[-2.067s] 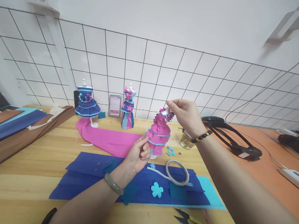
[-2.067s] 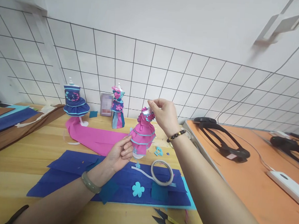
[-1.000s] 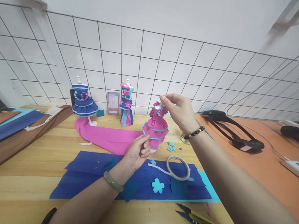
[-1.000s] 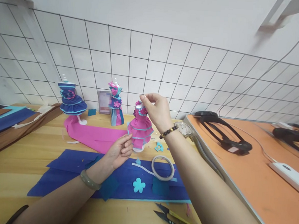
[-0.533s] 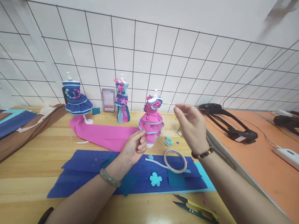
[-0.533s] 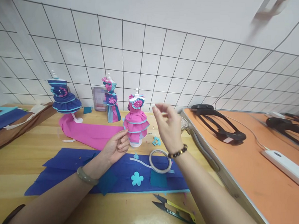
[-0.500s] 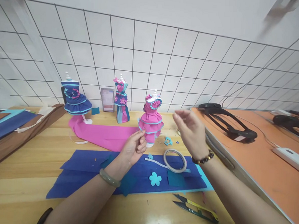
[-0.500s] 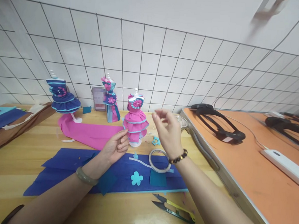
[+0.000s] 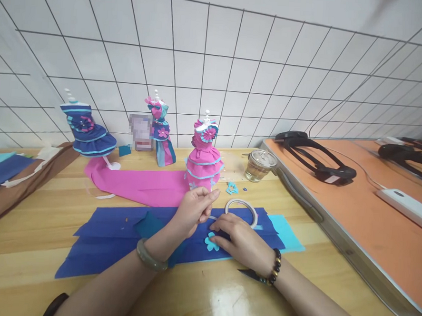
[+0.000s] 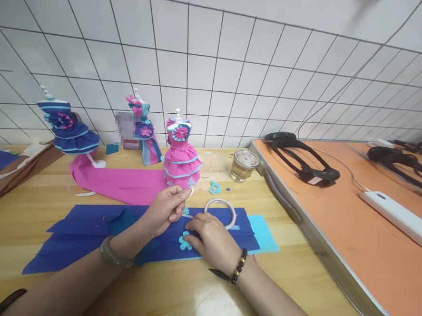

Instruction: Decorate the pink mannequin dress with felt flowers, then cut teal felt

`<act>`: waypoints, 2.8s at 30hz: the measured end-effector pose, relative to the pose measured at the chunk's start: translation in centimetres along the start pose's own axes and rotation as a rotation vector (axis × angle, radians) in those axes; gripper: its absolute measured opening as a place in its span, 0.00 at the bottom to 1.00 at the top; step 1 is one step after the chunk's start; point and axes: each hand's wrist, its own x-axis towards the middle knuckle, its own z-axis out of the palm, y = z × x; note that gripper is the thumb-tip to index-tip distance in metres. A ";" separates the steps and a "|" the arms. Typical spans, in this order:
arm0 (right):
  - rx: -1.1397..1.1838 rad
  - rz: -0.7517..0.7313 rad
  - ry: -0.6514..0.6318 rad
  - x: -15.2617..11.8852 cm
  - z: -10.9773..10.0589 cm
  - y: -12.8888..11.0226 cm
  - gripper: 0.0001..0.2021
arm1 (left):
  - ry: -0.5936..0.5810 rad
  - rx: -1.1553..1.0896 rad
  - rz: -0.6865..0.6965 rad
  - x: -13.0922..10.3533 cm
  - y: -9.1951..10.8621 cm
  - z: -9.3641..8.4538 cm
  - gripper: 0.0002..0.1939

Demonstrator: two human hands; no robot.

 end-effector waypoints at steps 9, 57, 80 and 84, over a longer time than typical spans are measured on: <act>-0.048 -0.017 0.003 -0.1 0.5 0.1 0.09 | -0.015 0.042 0.014 0.1 0.0 -0.1 0.18; 0.510 0.113 0.139 -1.3 -0.5 0.9 0.11 | -0.053 0.324 0.110 0.4 -1.1 -0.4 0.12; 0.901 0.284 0.233 -0.7 -0.2 2.2 0.13 | -0.403 0.738 -0.053 0.3 0.2 -1.5 0.28; 0.941 0.320 0.152 -0.9 0.3 2.6 0.21 | -0.387 0.737 -0.054 0.3 0.6 -1.7 0.27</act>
